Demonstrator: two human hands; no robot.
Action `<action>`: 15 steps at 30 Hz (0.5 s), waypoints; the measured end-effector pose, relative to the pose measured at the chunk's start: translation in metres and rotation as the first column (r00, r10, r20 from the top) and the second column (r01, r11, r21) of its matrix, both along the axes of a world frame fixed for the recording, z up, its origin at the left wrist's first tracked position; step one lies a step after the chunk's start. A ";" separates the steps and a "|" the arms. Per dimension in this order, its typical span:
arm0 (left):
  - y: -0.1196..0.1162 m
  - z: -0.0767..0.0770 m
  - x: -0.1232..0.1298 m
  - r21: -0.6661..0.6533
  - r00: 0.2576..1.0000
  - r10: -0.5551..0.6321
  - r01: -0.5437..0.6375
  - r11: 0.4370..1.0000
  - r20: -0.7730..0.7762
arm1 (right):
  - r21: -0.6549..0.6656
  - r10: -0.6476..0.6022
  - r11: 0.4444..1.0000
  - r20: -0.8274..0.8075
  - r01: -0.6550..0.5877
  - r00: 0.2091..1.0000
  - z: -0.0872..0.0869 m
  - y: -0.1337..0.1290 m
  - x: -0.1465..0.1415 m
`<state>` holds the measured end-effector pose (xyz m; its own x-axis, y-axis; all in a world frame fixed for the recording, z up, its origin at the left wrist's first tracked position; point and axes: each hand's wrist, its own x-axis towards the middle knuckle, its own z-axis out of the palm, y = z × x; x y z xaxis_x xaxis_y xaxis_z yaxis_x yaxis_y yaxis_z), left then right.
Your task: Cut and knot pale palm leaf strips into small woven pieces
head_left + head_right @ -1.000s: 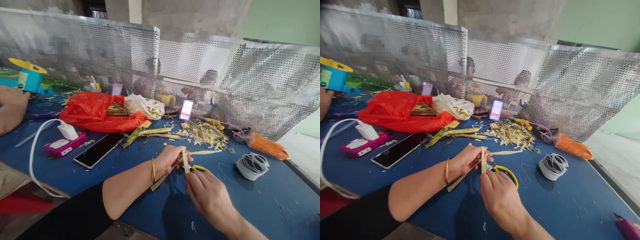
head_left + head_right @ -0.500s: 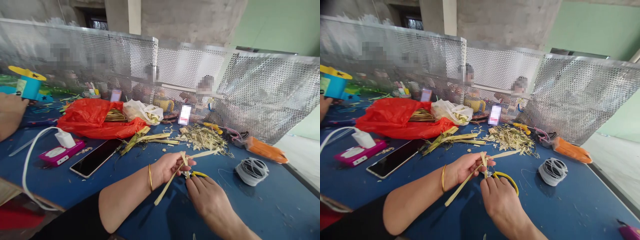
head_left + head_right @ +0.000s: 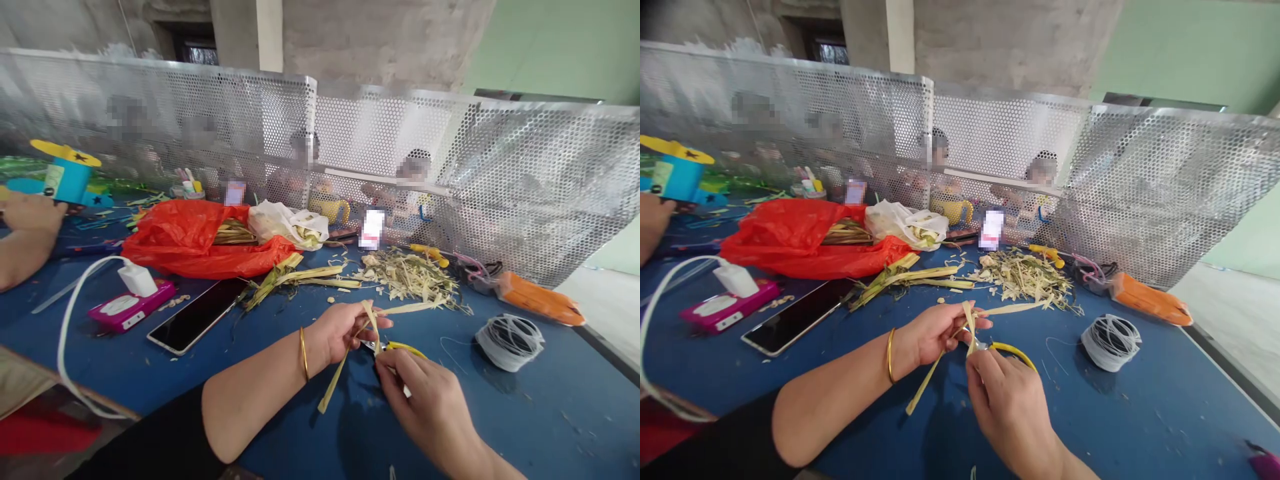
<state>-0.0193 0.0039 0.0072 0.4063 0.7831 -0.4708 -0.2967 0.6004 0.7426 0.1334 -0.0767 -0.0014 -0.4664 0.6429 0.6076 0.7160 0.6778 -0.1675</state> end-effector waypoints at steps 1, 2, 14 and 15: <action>-0.001 -0.001 0.001 0.013 1.000 0.012 -0.012 1.000 -0.022 | -0.008 0.008 1.000 0.005 -0.008 1.000 -0.001 0.000 0.000; -0.001 -0.002 0.002 0.034 0.999 0.028 -0.027 0.999 -0.039 | -0.006 0.012 1.000 0.003 -0.012 1.000 -0.002 0.000 0.000; -0.004 0.000 0.002 -0.138 0.983 0.023 0.002 0.990 0.183 | 0.134 -0.028 0.991 0.358 -0.021 0.933 -0.007 0.010 -0.002; -0.005 0.000 0.003 -0.134 0.981 0.026 0.000 0.991 0.193 | 0.155 -0.051 0.988 0.366 -0.006 0.929 -0.006 0.009 -0.003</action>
